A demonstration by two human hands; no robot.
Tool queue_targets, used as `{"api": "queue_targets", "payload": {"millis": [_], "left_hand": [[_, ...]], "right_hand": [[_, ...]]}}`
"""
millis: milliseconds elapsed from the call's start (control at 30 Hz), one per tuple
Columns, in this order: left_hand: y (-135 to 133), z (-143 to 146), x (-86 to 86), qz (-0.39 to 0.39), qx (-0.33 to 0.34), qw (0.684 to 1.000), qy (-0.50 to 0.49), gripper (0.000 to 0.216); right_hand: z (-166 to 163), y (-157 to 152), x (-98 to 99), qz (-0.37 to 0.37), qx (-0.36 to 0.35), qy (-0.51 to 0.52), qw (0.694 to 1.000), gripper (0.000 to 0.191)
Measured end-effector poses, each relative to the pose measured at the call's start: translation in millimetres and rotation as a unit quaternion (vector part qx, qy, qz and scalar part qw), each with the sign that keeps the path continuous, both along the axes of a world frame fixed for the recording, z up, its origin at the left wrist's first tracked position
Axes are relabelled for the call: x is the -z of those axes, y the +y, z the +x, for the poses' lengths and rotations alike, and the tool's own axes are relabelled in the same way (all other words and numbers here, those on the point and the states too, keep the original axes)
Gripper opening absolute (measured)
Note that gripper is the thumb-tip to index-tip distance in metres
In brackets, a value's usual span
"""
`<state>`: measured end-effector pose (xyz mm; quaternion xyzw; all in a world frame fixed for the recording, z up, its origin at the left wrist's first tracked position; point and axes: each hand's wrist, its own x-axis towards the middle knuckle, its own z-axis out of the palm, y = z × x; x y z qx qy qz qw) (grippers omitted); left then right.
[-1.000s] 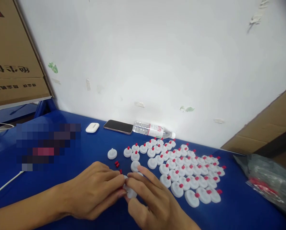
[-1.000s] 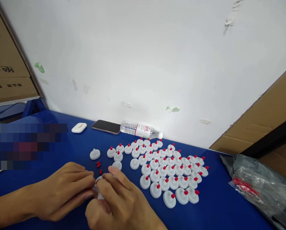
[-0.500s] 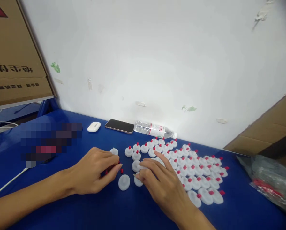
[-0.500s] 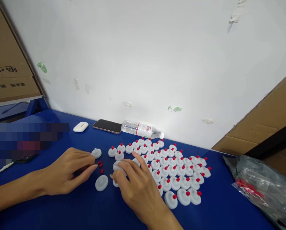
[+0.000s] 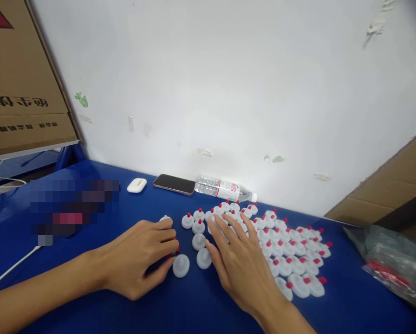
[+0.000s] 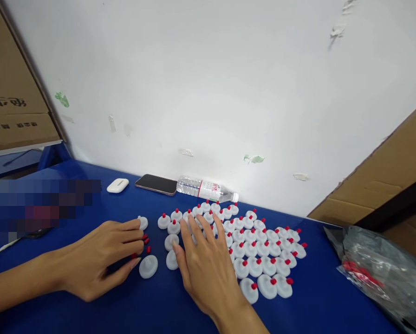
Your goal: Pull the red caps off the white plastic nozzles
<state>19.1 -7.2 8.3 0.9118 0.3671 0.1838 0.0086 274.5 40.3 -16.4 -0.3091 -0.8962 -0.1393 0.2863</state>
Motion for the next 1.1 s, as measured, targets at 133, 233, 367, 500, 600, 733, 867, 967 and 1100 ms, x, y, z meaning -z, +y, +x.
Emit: {"api": "queue_targets", "payload": {"millis": [133,233,367,500,600,733,867,967,1100], "left_hand": [[1,0,-3.0,-0.035,-0.005,0.999,0.035,0.011],[1,-2,-2.5,-0.037,-0.014,0.999,0.03,0.007],[1,-4,-2.5,0.007,-0.038,0.999,-0.011,0.009],[0,-2,-3.2,0.043,-0.053,0.996,-0.06,0.02],[0,-2,-1.2,0.036,-0.064,0.997,-0.036,0.047],[1,-3,2.2,0.007,-0.07,0.997,0.022,0.057],[2,-5,3.4,-0.021,-0.07,0.997,0.04,0.058],[4,-5,4.3,-0.021,-0.076,0.996,0.036,0.053],[10,-5,7.1,0.012,-0.088,0.996,0.02,0.027]], "right_hand": [[-2,0,3.8,0.0,0.001,-0.015,1.0,0.043],[-1,-1,3.9,-0.005,0.001,-0.01,1.0,0.04],[0,-2,2.7,-0.026,0.014,0.003,1.0,0.033],[-1,-2,3.4,-0.036,0.006,0.008,0.999,0.031],[-2,-1,4.9,-0.04,-0.007,0.011,0.999,0.032],[-1,-1,4.7,-0.036,-0.002,0.021,0.999,0.03],[-1,-3,1.7,-0.022,-0.013,0.035,0.999,0.029],[-2,-4,0.2,-0.011,-0.025,0.051,0.998,0.028],[-3,-4,-2.0,0.002,-0.038,0.06,0.997,0.025]]}}
